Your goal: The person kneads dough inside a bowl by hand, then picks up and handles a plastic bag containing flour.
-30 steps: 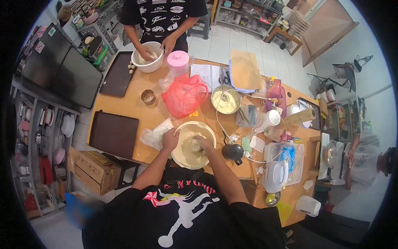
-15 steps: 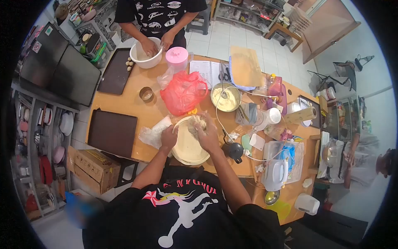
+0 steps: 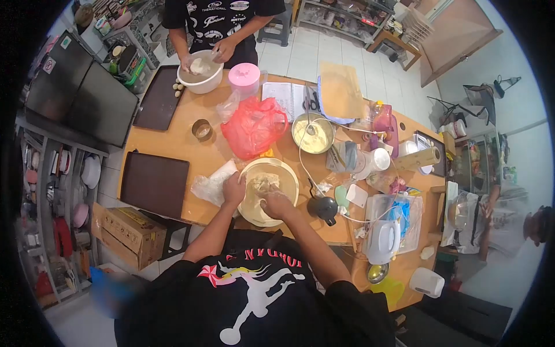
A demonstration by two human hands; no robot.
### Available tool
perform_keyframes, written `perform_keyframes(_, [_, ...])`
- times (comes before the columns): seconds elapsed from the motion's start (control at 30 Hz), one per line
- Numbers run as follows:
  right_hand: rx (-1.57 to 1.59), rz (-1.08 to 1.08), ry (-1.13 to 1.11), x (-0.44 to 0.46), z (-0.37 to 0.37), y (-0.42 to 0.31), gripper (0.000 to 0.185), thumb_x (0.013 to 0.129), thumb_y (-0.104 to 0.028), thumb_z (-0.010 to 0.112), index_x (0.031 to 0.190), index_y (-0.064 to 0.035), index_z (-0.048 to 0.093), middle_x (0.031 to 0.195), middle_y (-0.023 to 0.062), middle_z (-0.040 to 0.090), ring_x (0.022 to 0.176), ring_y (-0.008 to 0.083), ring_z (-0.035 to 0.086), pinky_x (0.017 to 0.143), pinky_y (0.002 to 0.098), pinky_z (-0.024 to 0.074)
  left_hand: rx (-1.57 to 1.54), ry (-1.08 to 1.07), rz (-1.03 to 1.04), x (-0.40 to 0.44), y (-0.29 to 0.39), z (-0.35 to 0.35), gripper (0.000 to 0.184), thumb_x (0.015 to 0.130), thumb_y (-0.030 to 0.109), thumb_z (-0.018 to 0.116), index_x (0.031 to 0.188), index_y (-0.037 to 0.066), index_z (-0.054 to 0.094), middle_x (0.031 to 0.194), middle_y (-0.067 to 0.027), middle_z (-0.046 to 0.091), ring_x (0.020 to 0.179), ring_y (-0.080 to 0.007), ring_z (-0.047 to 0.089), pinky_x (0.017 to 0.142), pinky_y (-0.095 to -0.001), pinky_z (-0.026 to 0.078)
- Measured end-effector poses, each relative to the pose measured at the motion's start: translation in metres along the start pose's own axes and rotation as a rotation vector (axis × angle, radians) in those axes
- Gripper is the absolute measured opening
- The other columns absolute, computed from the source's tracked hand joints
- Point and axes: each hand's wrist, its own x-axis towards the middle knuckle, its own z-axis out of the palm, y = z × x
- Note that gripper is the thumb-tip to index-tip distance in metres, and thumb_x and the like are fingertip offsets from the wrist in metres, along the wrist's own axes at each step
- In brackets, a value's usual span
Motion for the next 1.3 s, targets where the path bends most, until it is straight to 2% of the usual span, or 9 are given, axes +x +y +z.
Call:
perform_keyframes(0.1, [0.138, 0.196, -0.08, -0.006, -0.067, -0.045, 0.029, 0.088, -0.021, 0.05, 0.107, -0.0096, 0.07, 0.094, 0.0227, 0.067, 0.093, 0.0371, 0.064, 0.088, 0.0453, 0.0485, -0.004, 0.026, 0.019, 0.001, -0.001, -0.004, 0.029, 0.091, 0.031, 0.056, 0.108, 0.009, 0.067, 0.087, -0.0212, 0.068, 0.083, -0.0415, 0.064, 0.074, -0.05, 0.05])
perform_keyframes(0.2, [0.149, 0.179, 0.404, 0.021, -0.039, -0.003, 0.025, 0.089, -0.02, 0.053, 0.1, -0.0033, 0.068, 0.089, 0.0257, 0.066, 0.09, 0.0408, 0.063, 0.08, 0.0484, 0.0489, -0.014, -0.033, -0.004, 0.001, 0.004, -0.007, 0.029, 0.092, 0.031, 0.056, 0.107, 0.009, 0.067, 0.088, -0.0214, 0.068, 0.084, -0.0417, 0.064, 0.074, -0.0498, 0.05])
perform_keyframes(0.33, [-0.064, 0.1, 0.509, 0.041, -0.002, 0.013, 0.026, 0.089, -0.023, 0.055, 0.101, -0.0022, 0.064, 0.095, 0.0244, 0.065, 0.086, 0.0426, 0.063, 0.079, 0.0491, 0.0491, -0.011, -0.025, -0.026, 0.001, 0.007, -0.009, 0.03, 0.092, 0.033, 0.056, 0.104, 0.008, 0.067, 0.087, -0.0216, 0.067, 0.082, -0.0421, 0.064, 0.073, -0.0501, 0.049])
perform_keyframes(0.53, [-0.2, 0.162, 0.002, 0.021, 0.003, -0.016, 0.023, 0.081, -0.02, 0.059, 0.09, -0.0001, 0.066, 0.09, 0.0262, 0.064, 0.086, 0.0406, 0.065, 0.078, 0.0466, 0.0523, 0.003, 0.006, -0.02, 0.002, 0.004, -0.004, 0.03, 0.092, 0.033, 0.056, 0.1, 0.007, 0.066, 0.085, -0.0223, 0.066, 0.081, -0.0437, 0.062, 0.071, -0.0518, 0.048])
perform_keyframes(0.83, [-0.067, 0.327, -0.233, 0.041, 0.042, -0.023, 0.029, 0.077, -0.024, 0.061, 0.085, 0.0027, 0.07, 0.093, 0.0282, 0.067, 0.093, 0.0374, 0.067, 0.084, 0.0448, 0.0525, -0.025, 0.062, 0.04, 0.002, -0.002, 0.003, 0.032, 0.092, 0.034, 0.056, 0.084, 0.003, 0.061, 0.077, -0.0251, 0.063, 0.075, -0.0463, 0.06, 0.067, -0.054, 0.046])
perform_keyframes(0.93, [0.019, 0.398, -0.109, 0.048, 0.054, -0.013, 0.035, 0.078, -0.033, 0.065, 0.088, 0.0006, 0.072, 0.092, 0.0238, 0.069, 0.091, 0.0355, 0.068, 0.083, 0.0434, 0.0529, -0.012, 0.047, 0.02, 0.002, -0.004, 0.004, 0.033, 0.092, 0.034, 0.056, 0.082, 0.003, 0.06, 0.075, -0.0255, 0.062, 0.074, -0.0465, 0.06, 0.066, -0.0544, 0.046])
perform_keyframes(1.03, [0.102, 0.341, -0.201, 0.066, 0.06, 0.007, 0.043, 0.077, -0.039, 0.066, 0.084, 0.0022, 0.072, 0.081, 0.0214, 0.07, 0.079, 0.0322, 0.069, 0.072, 0.0412, 0.0547, -0.017, 0.006, -0.006, 0.003, -0.004, 0.003, 0.033, 0.092, 0.034, 0.057, 0.082, 0.003, 0.059, 0.074, -0.0254, 0.061, 0.073, -0.0463, 0.06, 0.065, -0.0544, 0.045])
perform_keyframes(1.17, [0.922, 0.629, -0.168, 0.078, 0.062, 0.025, 0.046, 0.092, -0.041, 0.049, 0.069, -0.0032, 0.061, 0.052, 0.0089, 0.054, 0.038, 0.0173, 0.05, 0.035, 0.0324, 0.036, -0.055, 0.019, 0.026, 0.004, -0.007, 0.003, 0.031, 0.092, 0.031, 0.057, 0.081, 0.002, 0.058, 0.072, -0.0253, 0.061, 0.072, -0.0463, 0.059, 0.064, -0.0545, 0.045])
perform_keyframes(1.3, [1.445, 0.722, -0.078, 0.082, 0.048, 0.038, 0.043, 0.094, -0.04, 0.043, 0.075, -0.0054, 0.061, 0.057, 0.0097, 0.06, 0.039, 0.0182, 0.052, 0.036, 0.031, 0.0371, -0.073, 0.036, 0.036, 0.005, 0.0, 0.001, 0.028, 0.091, 0.028, 0.058, 0.08, 0.001, 0.057, 0.072, -0.0254, 0.06, 0.072, -0.0463, 0.059, 0.064, -0.0548, 0.044])
